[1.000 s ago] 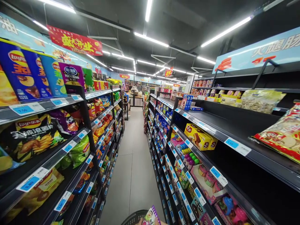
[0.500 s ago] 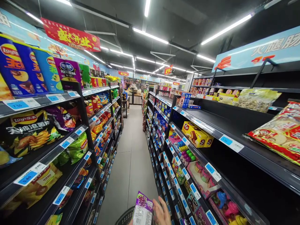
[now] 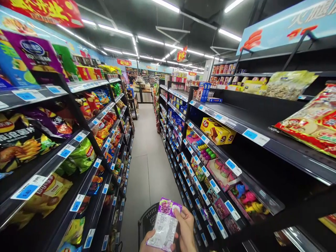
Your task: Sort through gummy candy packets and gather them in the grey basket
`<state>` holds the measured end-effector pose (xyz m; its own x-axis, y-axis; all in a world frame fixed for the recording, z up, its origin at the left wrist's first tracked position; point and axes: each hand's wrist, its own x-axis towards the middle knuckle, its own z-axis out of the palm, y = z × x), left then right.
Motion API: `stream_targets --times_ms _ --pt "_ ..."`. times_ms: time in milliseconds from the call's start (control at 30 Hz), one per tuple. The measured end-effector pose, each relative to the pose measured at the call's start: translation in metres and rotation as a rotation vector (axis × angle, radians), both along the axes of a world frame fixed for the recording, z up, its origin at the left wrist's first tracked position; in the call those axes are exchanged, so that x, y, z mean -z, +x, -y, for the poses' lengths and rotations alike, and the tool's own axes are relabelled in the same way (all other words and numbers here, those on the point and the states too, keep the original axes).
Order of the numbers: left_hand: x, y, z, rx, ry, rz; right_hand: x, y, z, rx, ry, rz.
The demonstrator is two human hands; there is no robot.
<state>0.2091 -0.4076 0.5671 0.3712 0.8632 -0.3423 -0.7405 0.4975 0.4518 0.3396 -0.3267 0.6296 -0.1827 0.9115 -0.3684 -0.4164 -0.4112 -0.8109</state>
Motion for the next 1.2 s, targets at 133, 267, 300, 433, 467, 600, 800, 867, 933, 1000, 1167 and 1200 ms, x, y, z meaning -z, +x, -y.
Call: stream_targets --times_ms 133,267,300,433,467,600,800,867,933,1000,1167,1200 --pt "0.004 0.007 -0.007 0.076 0.163 0.234 -0.006 0.000 -0.001 0.046 0.017 0.032" --pt "-0.004 0.015 -0.007 -0.019 0.153 0.304 -0.006 0.001 -0.002 0.077 0.048 0.018" --pt "-0.006 0.016 -0.007 -0.022 0.139 0.301 -0.005 0.001 -0.002 0.079 0.055 0.016" --pt "-0.014 0.015 -0.004 -0.044 0.088 0.247 -0.001 0.001 -0.001 0.078 0.063 0.035" --pt "-0.015 0.014 -0.003 -0.046 0.080 0.235 -0.001 0.001 -0.001 0.072 0.062 0.041" --pt "-0.010 0.013 -0.002 -0.044 0.125 0.280 -0.002 0.000 0.000 0.060 0.039 0.050" --pt "0.006 0.016 -0.003 -0.040 0.223 0.400 -0.003 -0.001 0.000 0.048 0.042 0.044" --pt "0.008 0.016 -0.003 -0.050 0.248 0.416 -0.002 -0.001 0.000 0.056 0.041 0.047" --pt "0.008 0.015 -0.002 -0.045 0.252 0.419 0.000 -0.001 0.000 0.066 0.032 0.056" --pt "0.011 0.014 -0.002 -0.044 0.235 0.394 0.003 -0.001 -0.001 0.072 0.018 0.072" --pt "0.027 0.020 -0.003 -0.155 0.165 0.082 0.012 -0.002 -0.003 0.049 -0.004 0.074" --pt "0.030 0.023 -0.003 -0.194 0.156 -0.020 0.015 -0.002 -0.003 0.034 -0.013 0.057"
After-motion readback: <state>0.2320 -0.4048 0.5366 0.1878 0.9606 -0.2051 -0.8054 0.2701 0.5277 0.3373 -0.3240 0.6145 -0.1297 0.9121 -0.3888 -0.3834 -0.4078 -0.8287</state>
